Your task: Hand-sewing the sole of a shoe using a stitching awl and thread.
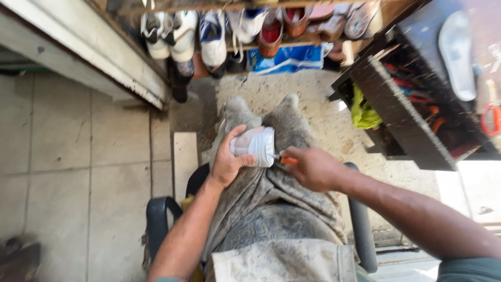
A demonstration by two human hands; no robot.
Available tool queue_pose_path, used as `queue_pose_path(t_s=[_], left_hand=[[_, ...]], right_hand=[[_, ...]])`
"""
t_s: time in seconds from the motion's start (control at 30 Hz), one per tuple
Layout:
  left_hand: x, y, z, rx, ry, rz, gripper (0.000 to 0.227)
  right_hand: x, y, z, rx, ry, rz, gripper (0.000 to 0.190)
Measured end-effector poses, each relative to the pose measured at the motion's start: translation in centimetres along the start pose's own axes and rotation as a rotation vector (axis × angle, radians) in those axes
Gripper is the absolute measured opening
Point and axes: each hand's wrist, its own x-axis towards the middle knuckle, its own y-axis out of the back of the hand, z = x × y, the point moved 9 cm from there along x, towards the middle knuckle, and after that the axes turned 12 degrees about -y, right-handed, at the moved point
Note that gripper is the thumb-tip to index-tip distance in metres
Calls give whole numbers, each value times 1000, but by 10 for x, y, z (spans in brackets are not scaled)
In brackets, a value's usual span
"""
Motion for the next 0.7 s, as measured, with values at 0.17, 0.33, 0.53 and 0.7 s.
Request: queue_pose_path(t_s=[0.17,0.33,0.53,0.7], left_hand=[[19,-13,-6,308,-12,123,105],[29,-28,47,288,15,304,91],[35,-29,34,375,38,346,84],[40,-37,35,391,69,270,81]], right_hand=[[11,9,-2,-152,-13,200,38],[34,28,5,-121,-108,257,43],[36,36,25,-14,-50,310,51],[38,35,36,27,-99,332,59]])
